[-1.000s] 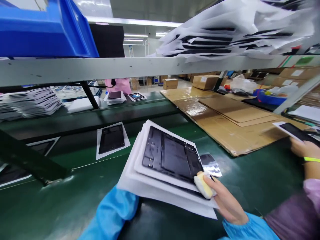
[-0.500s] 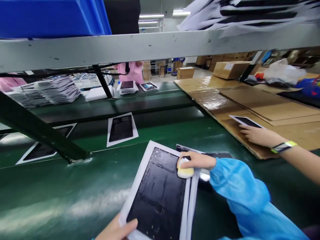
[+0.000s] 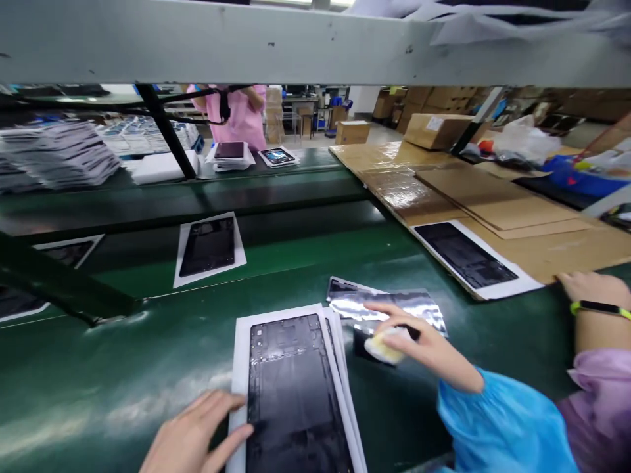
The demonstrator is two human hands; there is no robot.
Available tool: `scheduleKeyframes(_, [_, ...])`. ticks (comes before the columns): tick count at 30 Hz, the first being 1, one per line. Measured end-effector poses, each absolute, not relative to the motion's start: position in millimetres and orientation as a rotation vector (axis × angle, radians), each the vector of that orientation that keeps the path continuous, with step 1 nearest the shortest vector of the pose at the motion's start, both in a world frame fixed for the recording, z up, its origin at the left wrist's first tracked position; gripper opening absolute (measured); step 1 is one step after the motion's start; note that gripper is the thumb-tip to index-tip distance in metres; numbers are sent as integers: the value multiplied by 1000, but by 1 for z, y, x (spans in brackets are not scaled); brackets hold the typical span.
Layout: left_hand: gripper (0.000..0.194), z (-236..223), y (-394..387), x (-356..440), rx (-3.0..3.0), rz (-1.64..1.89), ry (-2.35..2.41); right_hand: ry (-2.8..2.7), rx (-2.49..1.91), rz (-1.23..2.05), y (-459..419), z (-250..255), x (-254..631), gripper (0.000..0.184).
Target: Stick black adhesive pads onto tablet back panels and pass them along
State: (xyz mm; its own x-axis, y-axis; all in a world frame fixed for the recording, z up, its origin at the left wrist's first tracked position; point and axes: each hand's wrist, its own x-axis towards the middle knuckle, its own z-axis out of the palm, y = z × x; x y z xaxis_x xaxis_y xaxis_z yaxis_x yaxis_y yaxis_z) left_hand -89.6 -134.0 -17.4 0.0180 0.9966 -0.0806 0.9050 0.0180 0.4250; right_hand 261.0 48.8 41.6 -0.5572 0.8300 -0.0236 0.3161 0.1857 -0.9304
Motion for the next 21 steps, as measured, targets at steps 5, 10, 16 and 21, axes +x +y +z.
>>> scheduleKeyframes(5, [34, -4, -72, -5, 2495, 494, 1448, -1978, -1470, 1192, -9, 4, 310, 38])
scheduleKeyframes(10, [49, -23, -17, 66, 2670, 319, 1231, -1908, -1589, 1131, -43, -29, 320, 40])
scheduleKeyframes(16, [59, -42, 0, 82, 2665, 213, 1394, -2066, -1492, 1131, -49, -34, 302, 36])
scheduleKeyframes(21, [60, -37, -5, 90, 2639, 307, 1258, -2163, -1383, 1284, -45, -31, 280, 19])
